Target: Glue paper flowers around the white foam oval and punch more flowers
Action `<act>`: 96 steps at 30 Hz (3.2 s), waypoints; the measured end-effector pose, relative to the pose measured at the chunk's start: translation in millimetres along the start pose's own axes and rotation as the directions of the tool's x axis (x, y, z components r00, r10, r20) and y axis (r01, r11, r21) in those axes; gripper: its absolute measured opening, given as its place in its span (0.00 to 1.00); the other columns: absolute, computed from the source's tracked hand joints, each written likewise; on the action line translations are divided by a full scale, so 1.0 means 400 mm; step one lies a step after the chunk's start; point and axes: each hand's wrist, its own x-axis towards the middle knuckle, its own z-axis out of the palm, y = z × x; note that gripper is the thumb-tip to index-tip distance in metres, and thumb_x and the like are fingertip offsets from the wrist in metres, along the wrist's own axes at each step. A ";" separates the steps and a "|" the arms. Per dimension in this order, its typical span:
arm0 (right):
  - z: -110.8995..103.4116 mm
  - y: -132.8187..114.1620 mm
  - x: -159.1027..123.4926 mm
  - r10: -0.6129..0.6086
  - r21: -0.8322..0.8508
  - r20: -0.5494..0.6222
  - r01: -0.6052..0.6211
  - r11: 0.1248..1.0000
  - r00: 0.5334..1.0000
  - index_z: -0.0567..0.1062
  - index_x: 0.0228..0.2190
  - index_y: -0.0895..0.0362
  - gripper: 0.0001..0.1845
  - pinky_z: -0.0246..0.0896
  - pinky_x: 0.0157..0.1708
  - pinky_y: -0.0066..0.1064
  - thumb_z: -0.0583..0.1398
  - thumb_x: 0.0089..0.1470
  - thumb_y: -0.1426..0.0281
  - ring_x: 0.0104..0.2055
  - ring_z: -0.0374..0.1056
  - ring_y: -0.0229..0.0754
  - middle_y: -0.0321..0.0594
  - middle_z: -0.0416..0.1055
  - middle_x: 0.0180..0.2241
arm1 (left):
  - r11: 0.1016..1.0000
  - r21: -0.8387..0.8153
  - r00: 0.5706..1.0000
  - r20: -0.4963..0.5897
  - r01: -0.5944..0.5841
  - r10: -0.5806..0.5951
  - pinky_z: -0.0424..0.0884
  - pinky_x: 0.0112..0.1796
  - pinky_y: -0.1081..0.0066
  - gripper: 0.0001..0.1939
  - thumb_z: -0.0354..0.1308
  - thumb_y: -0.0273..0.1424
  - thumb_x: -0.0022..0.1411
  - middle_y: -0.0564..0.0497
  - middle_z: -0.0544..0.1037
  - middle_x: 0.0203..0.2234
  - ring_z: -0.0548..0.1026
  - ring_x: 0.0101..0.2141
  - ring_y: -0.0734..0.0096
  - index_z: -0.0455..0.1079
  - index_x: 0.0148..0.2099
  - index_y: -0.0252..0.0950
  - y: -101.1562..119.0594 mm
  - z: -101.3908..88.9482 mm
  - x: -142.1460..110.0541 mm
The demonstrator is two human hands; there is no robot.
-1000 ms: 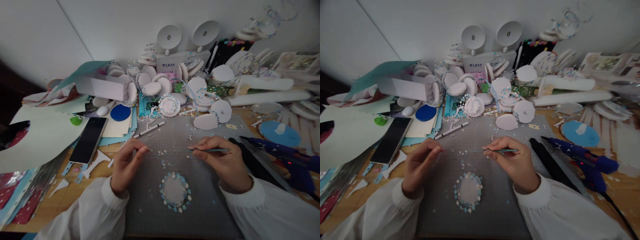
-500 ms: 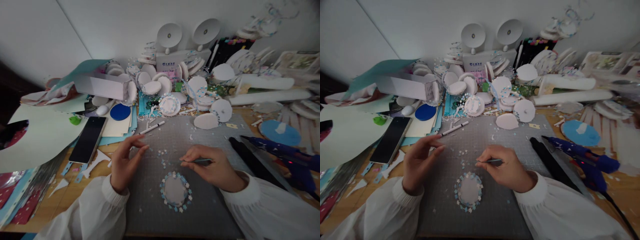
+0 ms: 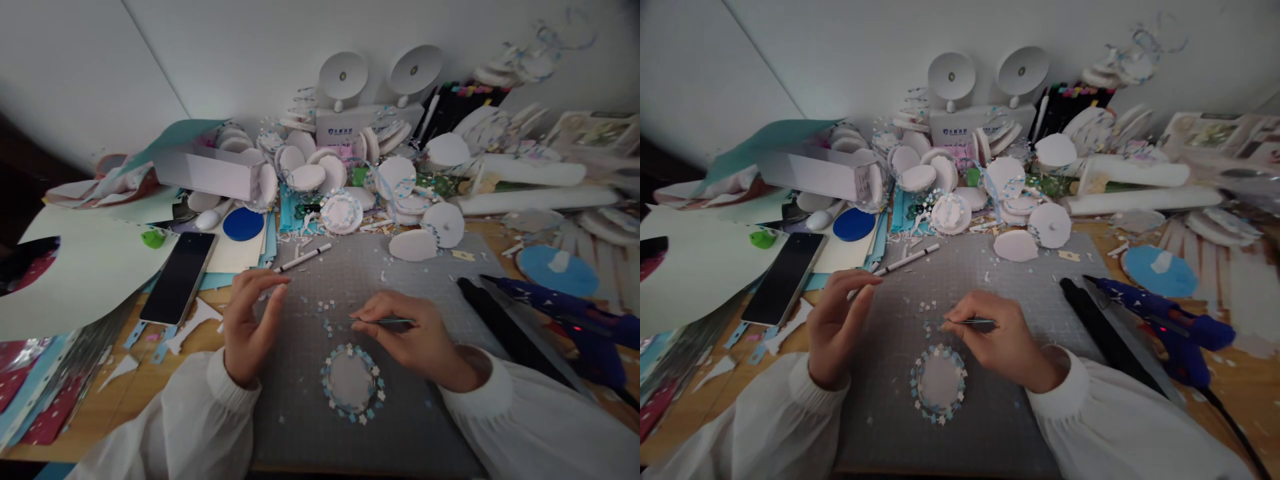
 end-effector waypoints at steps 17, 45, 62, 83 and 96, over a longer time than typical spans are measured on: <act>-0.004 -0.015 0.003 0.103 0.106 -0.115 -0.091 0.990 0.988 0.74 0.25 0.54 0.07 0.71 0.30 0.27 0.66 0.46 0.76 0.30 0.75 0.38 0.36 0.76 0.25 | 0.998 -0.047 0.991 0.135 0.031 -0.025 0.63 0.46 0.61 0.07 0.54 0.26 0.63 0.48 0.70 0.39 0.68 0.43 0.63 0.70 0.44 0.38 0.008 0.005 -0.018; -0.007 -0.020 -0.005 0.063 0.047 -0.121 -0.058 0.997 0.991 0.73 0.25 0.54 0.08 0.70 0.29 0.28 0.66 0.46 0.77 0.30 0.75 0.39 0.37 0.76 0.25 | 0.993 -0.088 0.973 0.226 0.075 -0.053 0.65 0.44 0.61 0.08 0.53 0.27 0.64 0.46 0.70 0.37 0.68 0.42 0.62 0.71 0.44 0.38 0.015 0.008 -0.019; 0.017 -0.004 -0.013 -0.022 -0.212 -0.029 0.015 0.977 0.999 0.72 0.25 0.53 0.06 0.67 0.28 0.30 0.63 0.51 0.74 0.27 0.71 0.39 0.37 0.75 0.25 | 0.992 -0.095 0.970 0.235 0.077 -0.053 0.66 0.43 0.62 0.08 0.52 0.27 0.64 0.46 0.70 0.36 0.69 0.41 0.63 0.72 0.43 0.38 0.013 0.007 -0.020; -0.001 -0.026 -0.014 0.519 0.450 -0.003 -0.463 0.764 0.855 0.70 0.23 0.54 0.11 0.57 0.21 0.26 0.67 0.46 0.65 0.22 0.61 0.34 0.32 0.67 0.20 | 0.959 -0.262 0.923 0.386 0.107 0.002 0.69 0.35 0.69 0.05 0.59 0.23 0.59 0.48 0.73 0.30 0.71 0.34 0.69 0.74 0.38 0.36 0.049 0.023 -0.025; -0.011 -0.032 -0.019 0.437 0.406 -0.102 -0.363 0.838 0.894 0.73 0.24 0.51 0.08 0.61 0.24 0.23 0.68 0.46 0.68 0.26 0.65 0.34 0.33 0.69 0.24 | 0.972 -0.214 0.935 0.354 0.096 -0.015 0.69 0.33 0.70 0.04 0.59 0.23 0.58 0.49 0.72 0.29 0.71 0.33 0.70 0.75 0.36 0.35 0.047 0.022 -0.030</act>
